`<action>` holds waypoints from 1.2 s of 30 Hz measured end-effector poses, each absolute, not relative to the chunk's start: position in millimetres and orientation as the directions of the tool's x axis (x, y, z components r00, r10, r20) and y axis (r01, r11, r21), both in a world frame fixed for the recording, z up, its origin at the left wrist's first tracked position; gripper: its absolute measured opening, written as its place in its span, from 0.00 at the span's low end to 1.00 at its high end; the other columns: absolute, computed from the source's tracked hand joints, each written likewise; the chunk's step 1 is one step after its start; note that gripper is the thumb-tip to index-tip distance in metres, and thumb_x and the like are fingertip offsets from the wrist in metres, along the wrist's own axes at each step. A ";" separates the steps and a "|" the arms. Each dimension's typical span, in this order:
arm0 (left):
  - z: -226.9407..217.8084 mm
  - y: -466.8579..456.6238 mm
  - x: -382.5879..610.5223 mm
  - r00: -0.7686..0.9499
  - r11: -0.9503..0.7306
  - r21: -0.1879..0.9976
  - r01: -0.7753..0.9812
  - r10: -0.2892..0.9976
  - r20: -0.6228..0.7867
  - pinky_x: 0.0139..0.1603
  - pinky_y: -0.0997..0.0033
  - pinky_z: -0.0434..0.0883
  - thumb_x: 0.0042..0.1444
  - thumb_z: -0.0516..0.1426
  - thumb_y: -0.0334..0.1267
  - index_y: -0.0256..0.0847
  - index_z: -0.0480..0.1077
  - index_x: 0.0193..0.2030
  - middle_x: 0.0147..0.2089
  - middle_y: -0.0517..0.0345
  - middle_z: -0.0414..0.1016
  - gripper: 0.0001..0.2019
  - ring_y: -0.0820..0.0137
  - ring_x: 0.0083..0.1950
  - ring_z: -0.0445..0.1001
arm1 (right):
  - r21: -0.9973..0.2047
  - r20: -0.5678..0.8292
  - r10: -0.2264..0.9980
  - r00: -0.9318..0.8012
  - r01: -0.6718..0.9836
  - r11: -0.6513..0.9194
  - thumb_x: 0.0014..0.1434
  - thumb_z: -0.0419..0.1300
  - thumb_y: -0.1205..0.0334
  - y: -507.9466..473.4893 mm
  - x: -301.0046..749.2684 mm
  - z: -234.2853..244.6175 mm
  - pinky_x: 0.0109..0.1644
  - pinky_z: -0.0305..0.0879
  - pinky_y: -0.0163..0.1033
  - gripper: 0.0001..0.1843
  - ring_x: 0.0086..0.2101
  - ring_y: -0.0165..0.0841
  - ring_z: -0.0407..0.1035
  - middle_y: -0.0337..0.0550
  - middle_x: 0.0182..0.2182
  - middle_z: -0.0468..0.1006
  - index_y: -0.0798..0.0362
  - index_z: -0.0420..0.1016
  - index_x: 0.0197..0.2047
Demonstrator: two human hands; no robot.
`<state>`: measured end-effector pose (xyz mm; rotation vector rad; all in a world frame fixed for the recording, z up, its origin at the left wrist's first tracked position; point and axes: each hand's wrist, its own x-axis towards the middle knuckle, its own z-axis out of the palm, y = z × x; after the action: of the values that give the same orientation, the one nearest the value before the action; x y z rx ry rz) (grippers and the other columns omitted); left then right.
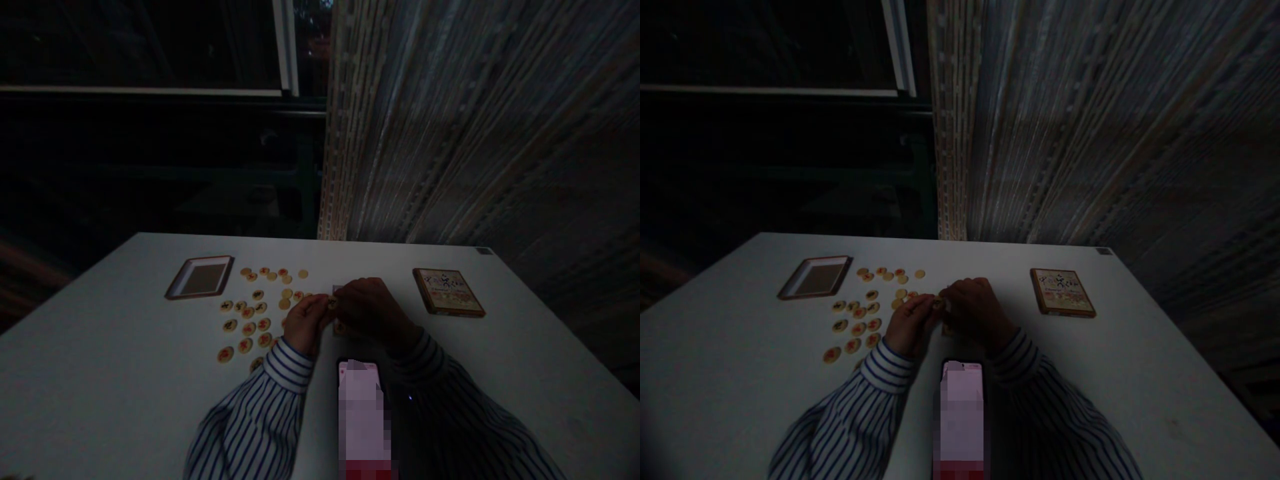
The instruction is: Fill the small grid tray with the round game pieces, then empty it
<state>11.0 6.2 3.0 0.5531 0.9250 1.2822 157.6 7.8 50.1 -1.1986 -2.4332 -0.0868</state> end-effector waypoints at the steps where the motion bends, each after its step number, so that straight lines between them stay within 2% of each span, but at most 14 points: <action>1: 2.6 6.0 11.0 0.017 0.230 0.795 -0.561 0.964 -0.267 0.43 0.65 0.70 0.34 0.65 0.38 0.38 0.71 0.28 0.29 0.58 0.76 0.13 0.68 0.35 0.74 | -0.132 0.400 0.745 -0.534 0.770 0.624 0.56 0.55 0.53 7.8 157.6 49.7 0.41 0.53 0.40 0.13 0.35 0.32 0.66 0.42 0.33 0.74 0.51 0.71 0.41; 10: -1.3 7.4 6.5 0.097 0.262 0.791 -0.553 0.963 -0.251 0.38 0.70 0.70 0.38 0.64 0.39 0.37 0.72 0.29 0.30 0.58 0.76 0.11 0.71 0.34 0.73 | -0.123 0.378 0.733 -0.565 0.755 0.645 0.58 0.52 0.56 7.1 158.3 52.5 0.41 0.52 0.40 0.12 0.36 0.33 0.66 0.43 0.34 0.75 0.52 0.71 0.41; 16: -4.0 8.3 4.6 0.057 0.255 0.797 -0.547 0.962 -0.269 0.35 0.75 0.69 0.36 0.65 0.37 0.36 0.73 0.30 0.29 0.59 0.76 0.13 0.74 0.31 0.73 | -0.129 0.382 0.716 -0.584 0.734 0.667 0.58 0.52 0.57 9.8 160.6 46.1 0.42 0.53 0.40 0.13 0.36 0.32 0.65 0.43 0.34 0.74 0.51 0.69 0.45; 23: -6.2 7.8 4.5 0.057 0.231 0.801 -0.552 0.969 -0.240 0.37 0.74 0.70 0.37 0.65 0.36 0.36 0.73 0.31 0.30 0.59 0.77 0.13 0.73 0.32 0.74 | -0.151 0.416 0.704 -0.575 0.720 0.677 0.59 0.52 0.55 13.0 162.2 40.8 0.42 0.55 0.40 0.16 0.37 0.33 0.66 0.44 0.37 0.75 0.53 0.67 0.47; 28: -4.2 7.7 5.0 0.057 0.234 0.780 -0.580 0.967 -0.247 0.36 0.73 0.71 0.35 0.66 0.35 0.36 0.72 0.32 0.30 0.57 0.78 0.14 0.72 0.32 0.75 | -0.145 0.442 0.680 -0.585 0.701 0.698 0.59 0.51 0.57 13.9 162.5 38.5 0.42 0.55 0.41 0.15 0.37 0.32 0.66 0.45 0.37 0.75 0.54 0.66 0.47; 36: -8.5 9.2 2.7 0.060 0.215 0.832 -0.512 0.975 -0.215 0.37 0.73 0.72 0.37 0.65 0.37 0.36 0.74 0.35 0.32 0.55 0.78 0.15 0.72 0.34 0.75 | -0.138 0.375 0.713 -0.593 0.725 0.675 0.59 0.51 0.57 12.6 161.4 41.8 0.42 0.53 0.40 0.15 0.37 0.33 0.66 0.45 0.38 0.75 0.54 0.67 0.47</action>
<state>2.7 9.2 -8.5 0.6505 0.9043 1.2544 161.4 12.6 41.8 -1.1237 -2.4892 -0.0413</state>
